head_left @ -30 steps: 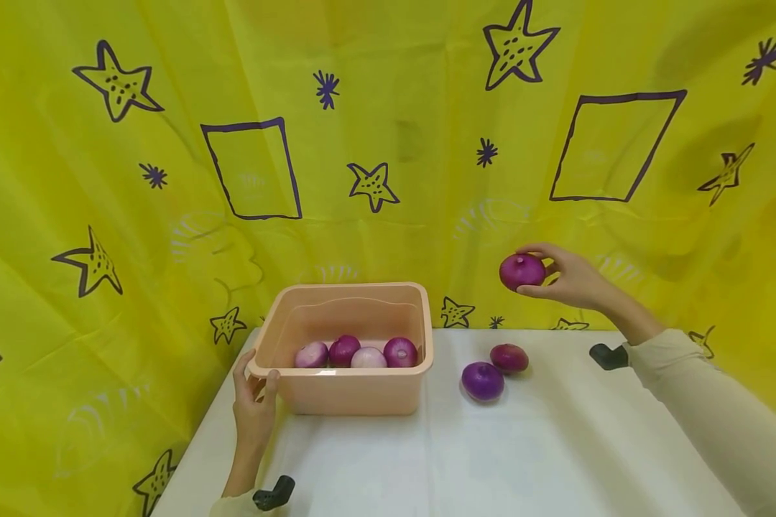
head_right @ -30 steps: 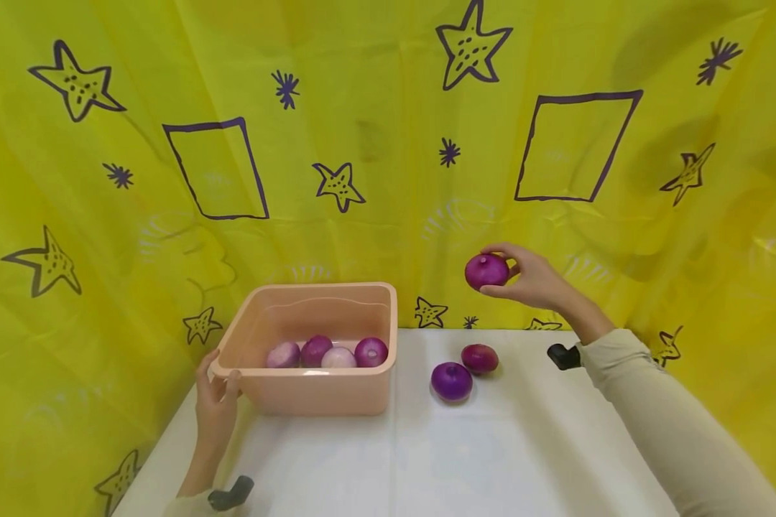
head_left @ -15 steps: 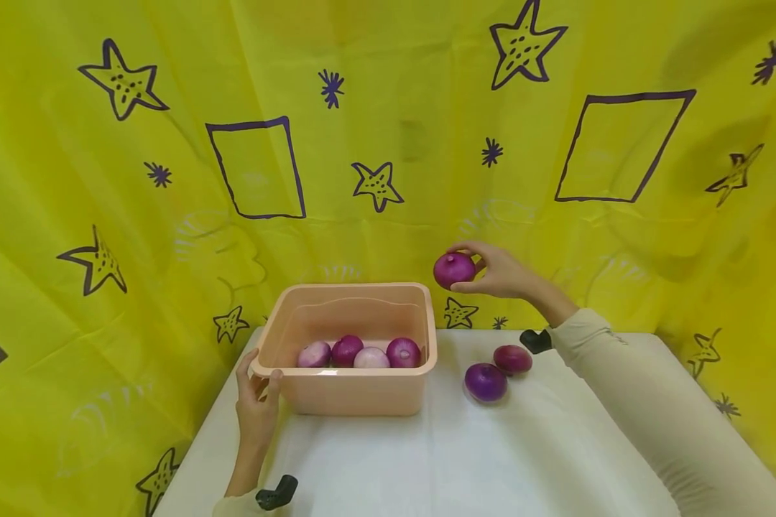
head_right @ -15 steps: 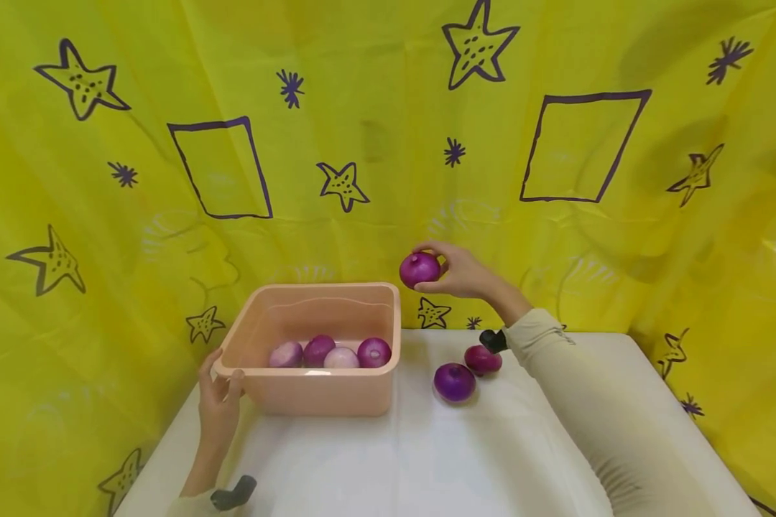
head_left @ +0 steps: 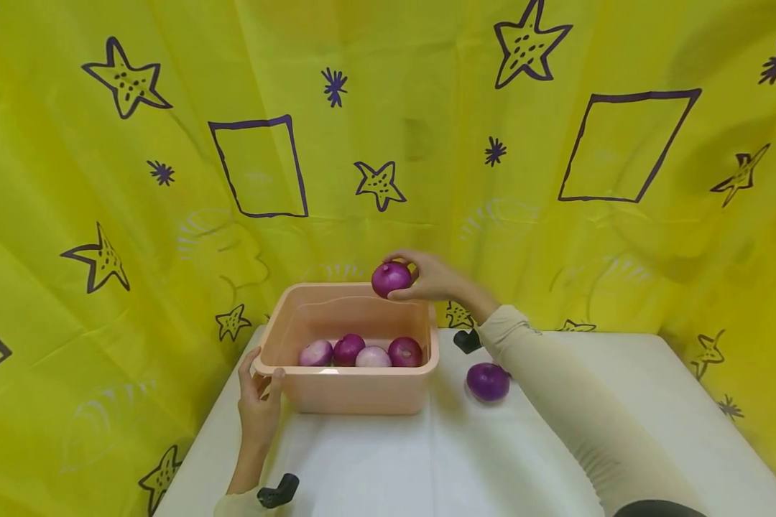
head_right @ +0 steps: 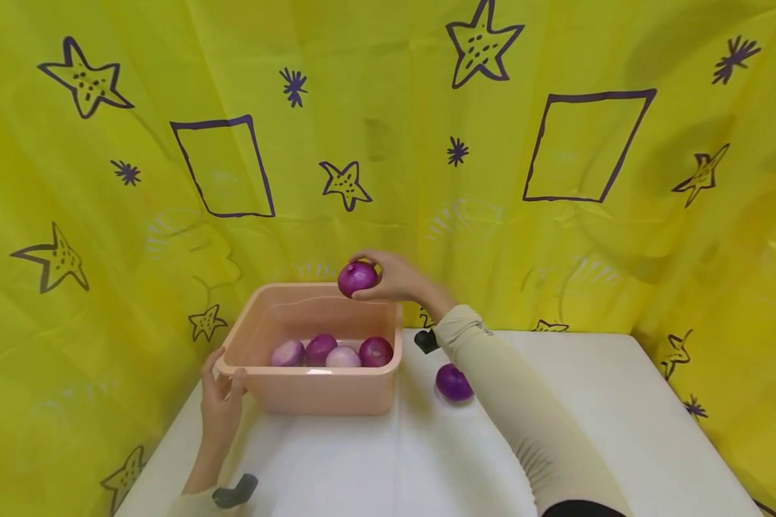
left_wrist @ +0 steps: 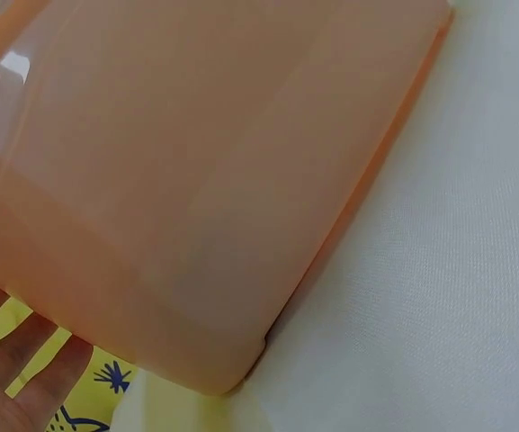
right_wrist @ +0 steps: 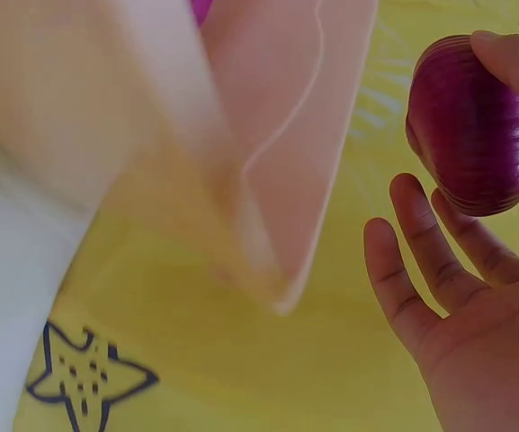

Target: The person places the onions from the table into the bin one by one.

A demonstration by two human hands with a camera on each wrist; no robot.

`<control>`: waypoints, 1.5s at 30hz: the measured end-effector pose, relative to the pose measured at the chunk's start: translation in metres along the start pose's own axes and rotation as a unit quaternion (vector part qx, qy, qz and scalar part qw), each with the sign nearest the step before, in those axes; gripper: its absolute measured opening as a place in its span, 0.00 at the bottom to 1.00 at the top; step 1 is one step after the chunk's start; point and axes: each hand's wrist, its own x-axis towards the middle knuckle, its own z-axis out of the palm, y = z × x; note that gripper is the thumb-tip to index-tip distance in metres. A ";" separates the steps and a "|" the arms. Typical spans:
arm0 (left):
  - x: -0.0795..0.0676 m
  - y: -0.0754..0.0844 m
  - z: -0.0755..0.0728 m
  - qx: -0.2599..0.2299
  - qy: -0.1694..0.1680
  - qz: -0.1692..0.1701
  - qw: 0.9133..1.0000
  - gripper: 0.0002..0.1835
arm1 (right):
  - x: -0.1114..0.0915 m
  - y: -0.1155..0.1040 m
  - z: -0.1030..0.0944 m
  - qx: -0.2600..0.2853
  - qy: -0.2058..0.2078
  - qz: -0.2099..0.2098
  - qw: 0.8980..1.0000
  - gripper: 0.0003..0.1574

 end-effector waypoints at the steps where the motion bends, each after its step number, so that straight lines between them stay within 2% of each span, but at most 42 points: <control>1: 0.000 0.000 0.000 -0.002 0.001 0.000 1.000 0.35 | 0.003 -0.001 0.004 0.000 -0.002 -0.002 1.000 0.41; 8: -0.001 -0.001 0.001 -0.002 0.004 -0.003 1.000 0.35 | 0.016 -0.007 0.026 0.001 -0.017 -0.013 1.000 0.39; 15: -0.002 -0.002 0.002 -0.001 0.004 -0.006 1.000 0.35 | 0.019 -0.009 0.037 0.003 -0.020 -0.021 1.000 0.39; 19: -0.003 -0.002 0.002 0.005 0.006 -0.007 1.000 0.35 | 0.017 -0.009 0.040 0.018 -0.041 -0.008 0.999 0.43; 25: -0.003 -0.004 0.003 0.007 0.011 -0.006 1.000 0.33 | 0.015 -0.006 0.039 0.004 -0.060 -0.011 0.998 0.53; 34: -0.001 -0.005 0.003 0.001 0.010 -0.001 1.000 0.34 | 0.012 -0.003 0.034 0.003 -0.059 -0.002 0.998 0.54; 38: -0.001 -0.003 0.003 0.004 0.011 0.003 1.000 0.34 | 0.010 -0.002 0.028 0.000 -0.054 0.007 0.999 0.53; 45: 0.000 -0.001 0.002 0.008 0.012 0.000 1.000 0.35 | -0.004 0.010 0.013 0.004 -0.035 -0.005 0.999 0.52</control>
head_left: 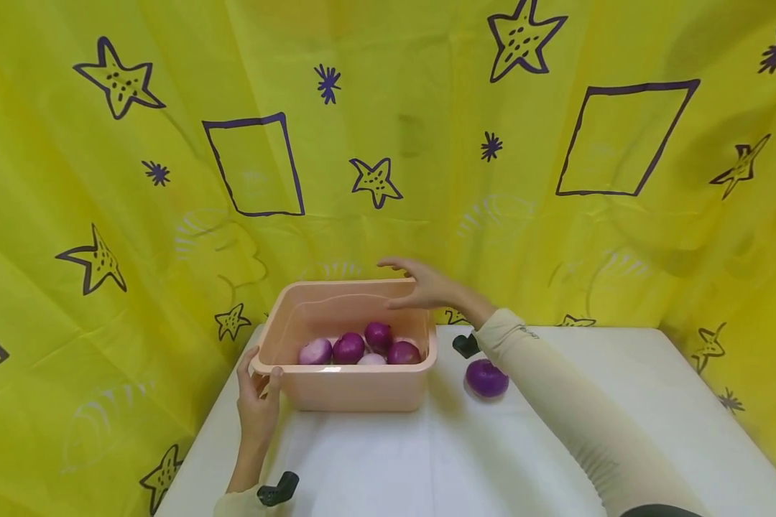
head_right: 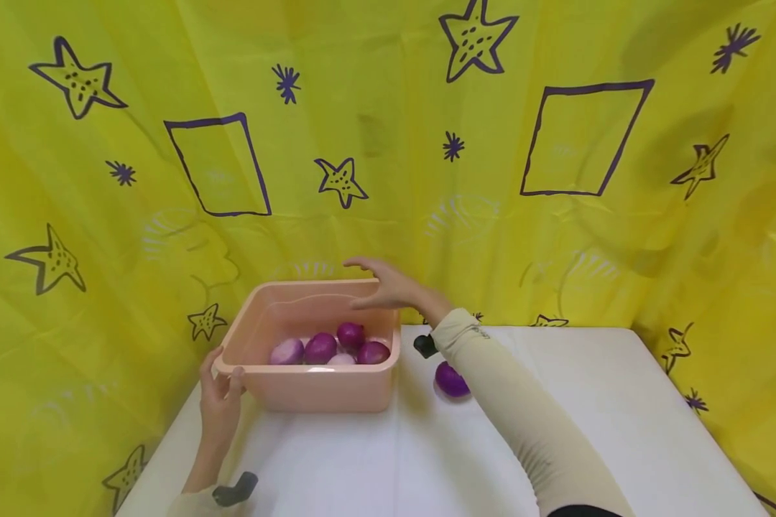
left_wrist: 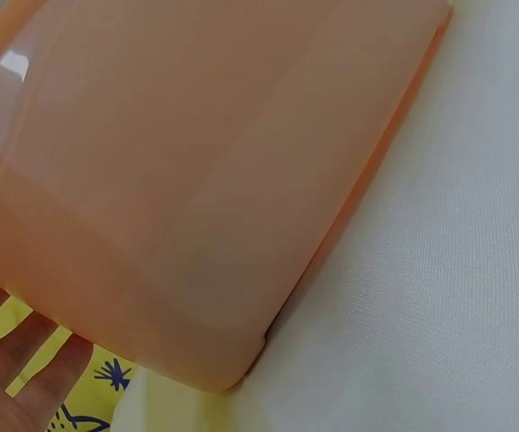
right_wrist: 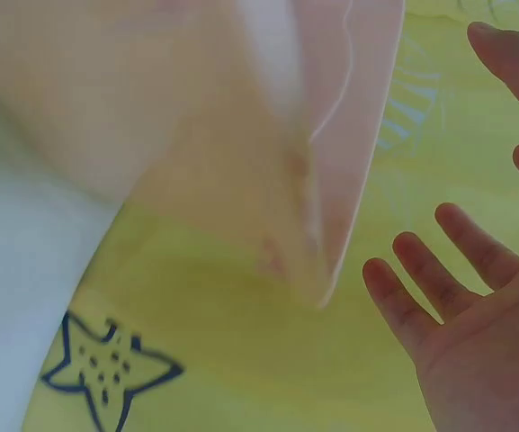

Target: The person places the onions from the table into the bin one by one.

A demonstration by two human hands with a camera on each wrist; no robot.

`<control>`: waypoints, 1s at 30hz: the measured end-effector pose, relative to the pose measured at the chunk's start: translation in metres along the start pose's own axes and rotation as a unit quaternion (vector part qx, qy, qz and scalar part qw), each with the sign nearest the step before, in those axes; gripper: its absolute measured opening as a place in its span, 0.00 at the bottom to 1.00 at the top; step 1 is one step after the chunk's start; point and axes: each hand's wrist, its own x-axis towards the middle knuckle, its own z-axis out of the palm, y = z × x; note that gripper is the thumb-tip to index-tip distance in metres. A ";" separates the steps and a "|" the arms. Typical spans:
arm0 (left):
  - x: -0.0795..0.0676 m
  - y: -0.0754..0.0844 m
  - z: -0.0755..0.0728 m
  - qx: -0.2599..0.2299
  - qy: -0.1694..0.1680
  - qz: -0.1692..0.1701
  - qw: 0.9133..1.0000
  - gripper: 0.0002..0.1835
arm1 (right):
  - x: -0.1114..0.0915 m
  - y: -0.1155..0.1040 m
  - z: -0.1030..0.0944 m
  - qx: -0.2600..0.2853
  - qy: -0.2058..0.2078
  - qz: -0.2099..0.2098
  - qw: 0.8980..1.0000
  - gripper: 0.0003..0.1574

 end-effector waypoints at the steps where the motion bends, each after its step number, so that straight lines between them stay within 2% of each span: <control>1: 0.000 0.000 0.000 0.000 0.000 0.001 1.000 0.34 | -0.004 0.003 -0.003 -0.001 0.003 0.000 1.000 0.52; 16: 0.000 -0.001 0.000 -0.011 -0.002 -0.002 1.000 0.35 | -0.079 0.047 -0.042 -0.061 0.028 0.065 0.996 0.49; 22: 0.000 -0.001 0.000 -0.004 0.006 0.003 1.000 0.34 | -0.104 0.067 -0.048 -0.060 0.038 0.102 0.992 0.48; 30: -0.001 0.004 0.000 -0.008 0.003 0.019 1.000 0.33 | -0.132 0.092 -0.046 -0.058 0.045 0.116 0.990 0.48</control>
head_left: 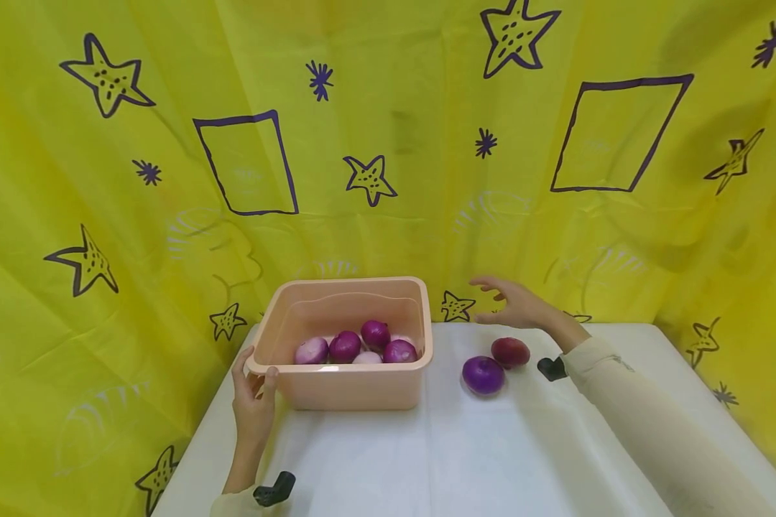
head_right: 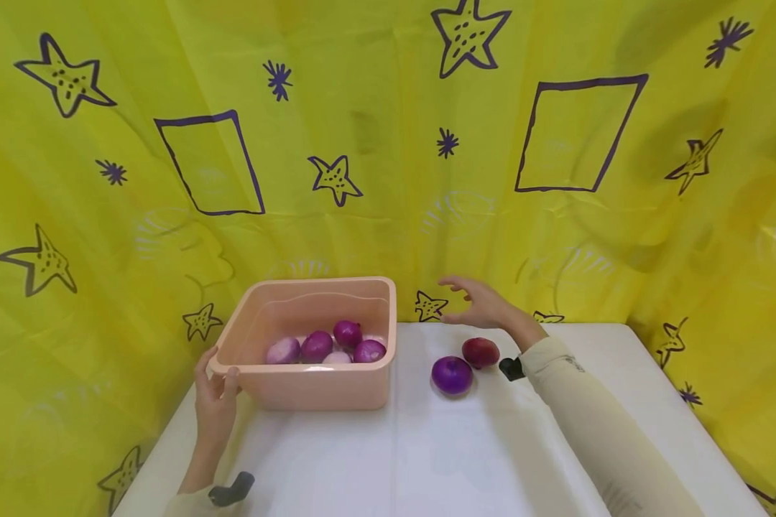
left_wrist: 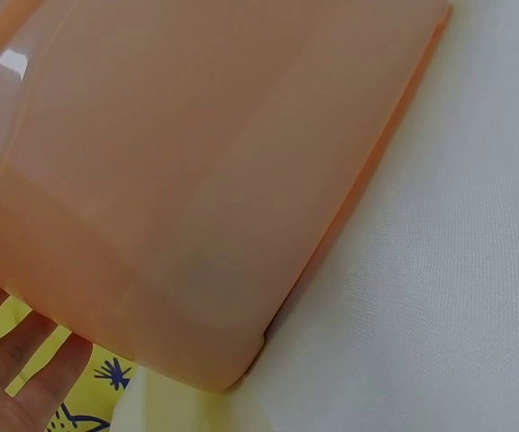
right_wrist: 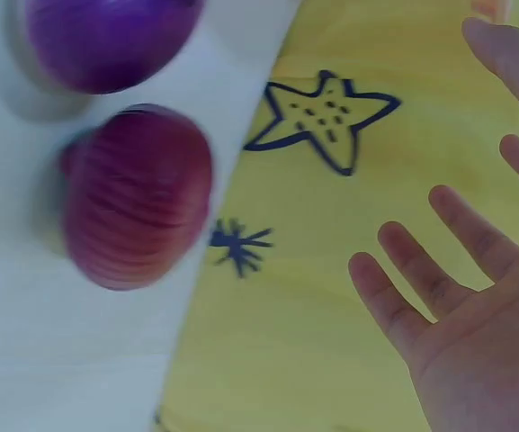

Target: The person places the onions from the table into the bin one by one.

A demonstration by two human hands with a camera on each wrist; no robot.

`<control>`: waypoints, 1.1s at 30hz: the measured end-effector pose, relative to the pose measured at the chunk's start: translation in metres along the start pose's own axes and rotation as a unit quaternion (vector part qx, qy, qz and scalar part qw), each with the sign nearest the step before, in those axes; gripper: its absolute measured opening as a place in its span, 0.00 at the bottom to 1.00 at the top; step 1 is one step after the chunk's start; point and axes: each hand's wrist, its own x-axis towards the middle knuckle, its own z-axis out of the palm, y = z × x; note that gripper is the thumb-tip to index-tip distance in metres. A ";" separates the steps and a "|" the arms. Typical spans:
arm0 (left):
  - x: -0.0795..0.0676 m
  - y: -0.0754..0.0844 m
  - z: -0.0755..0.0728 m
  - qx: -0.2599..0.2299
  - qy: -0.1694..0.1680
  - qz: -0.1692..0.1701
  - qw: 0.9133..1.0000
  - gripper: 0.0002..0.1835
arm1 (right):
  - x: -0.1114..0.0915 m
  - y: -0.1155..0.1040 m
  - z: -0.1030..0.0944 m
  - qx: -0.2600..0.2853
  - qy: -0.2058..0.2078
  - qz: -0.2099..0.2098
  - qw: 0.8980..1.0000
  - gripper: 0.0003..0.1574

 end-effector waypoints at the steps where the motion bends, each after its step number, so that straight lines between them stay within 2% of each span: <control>1: 0.000 0.000 0.000 -0.001 -0.001 0.001 1.000 0.33 | -0.003 0.004 0.002 -0.001 0.000 0.004 1.000 0.48; 9: 0.001 -0.002 0.001 0.004 -0.001 0.006 1.000 0.33 | -0.032 0.041 0.027 0.016 -0.003 0.021 1.000 0.45; 14: 0.002 -0.003 0.001 0.006 -0.002 0.008 1.000 0.33 | -0.047 0.058 0.034 0.021 -0.017 0.037 0.999 0.42; 22: 0.002 -0.003 0.001 0.011 0.005 0.012 1.000 0.33 | -0.060 0.067 0.034 0.009 -0.047 0.098 0.994 0.43; 33: 0.001 -0.003 0.000 0.003 0.003 0.004 1.000 0.33 | -0.067 0.077 0.041 -0.006 -0.039 0.101 0.994 0.35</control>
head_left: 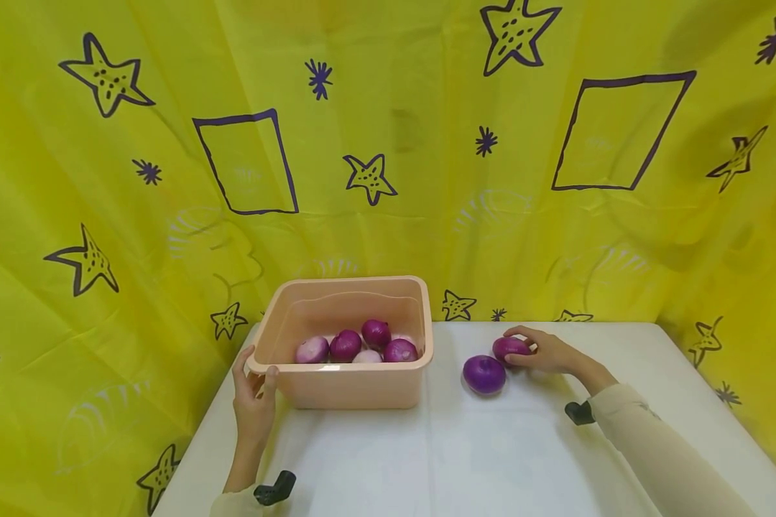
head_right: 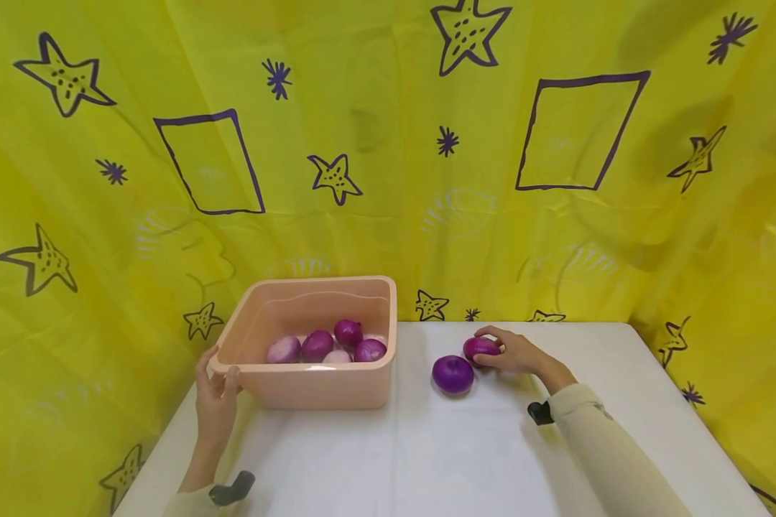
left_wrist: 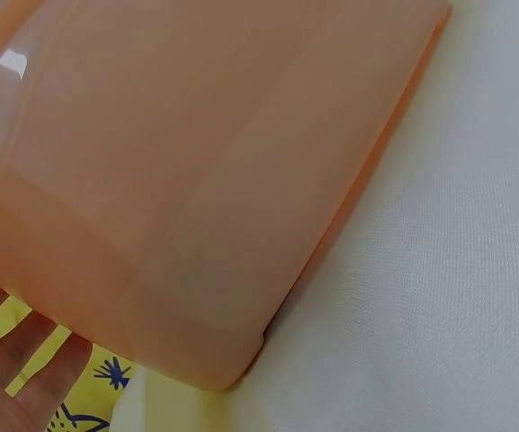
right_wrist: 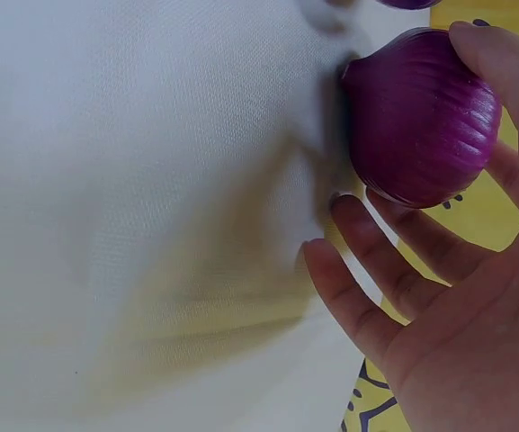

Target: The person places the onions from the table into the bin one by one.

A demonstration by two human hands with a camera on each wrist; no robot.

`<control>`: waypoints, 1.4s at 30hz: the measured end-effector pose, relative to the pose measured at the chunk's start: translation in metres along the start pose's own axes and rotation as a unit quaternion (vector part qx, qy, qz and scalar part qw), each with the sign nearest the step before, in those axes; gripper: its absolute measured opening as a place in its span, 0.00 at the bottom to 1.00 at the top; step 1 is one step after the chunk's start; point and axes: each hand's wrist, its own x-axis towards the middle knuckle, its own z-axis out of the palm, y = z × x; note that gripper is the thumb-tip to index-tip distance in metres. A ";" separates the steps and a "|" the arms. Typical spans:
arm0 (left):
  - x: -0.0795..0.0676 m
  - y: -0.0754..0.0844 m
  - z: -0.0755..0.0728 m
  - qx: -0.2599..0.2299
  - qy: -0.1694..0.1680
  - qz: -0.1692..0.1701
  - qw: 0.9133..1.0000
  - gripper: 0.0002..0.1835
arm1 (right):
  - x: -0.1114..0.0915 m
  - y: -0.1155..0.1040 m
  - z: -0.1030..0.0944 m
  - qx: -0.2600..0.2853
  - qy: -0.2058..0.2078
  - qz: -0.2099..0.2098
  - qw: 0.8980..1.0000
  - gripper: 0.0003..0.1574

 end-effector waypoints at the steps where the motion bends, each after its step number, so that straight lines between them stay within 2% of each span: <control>1: 0.000 0.000 0.000 -0.001 0.000 -0.001 1.000 0.33 | 0.000 0.001 0.001 0.000 0.001 0.001 1.000 0.34; 18: -0.002 0.003 0.000 -0.010 -0.006 0.002 1.000 0.33 | -0.002 0.000 0.002 0.008 0.001 0.010 1.000 0.34; 25: -0.002 0.003 -0.001 -0.016 -0.013 -0.001 1.000 0.34 | -0.002 0.002 0.000 0.014 0.003 -0.012 1.000 0.33; 35: -0.002 0.001 -0.001 -0.014 -0.015 -0.010 1.000 0.35 | -0.004 -0.019 -0.029 0.031 0.014 -0.049 0.998 0.34; 42: -0.001 0.002 -0.002 -0.011 -0.013 -0.007 1.000 0.35 | 0.001 -0.034 -0.054 0.009 0.063 -0.088 0.994 0.33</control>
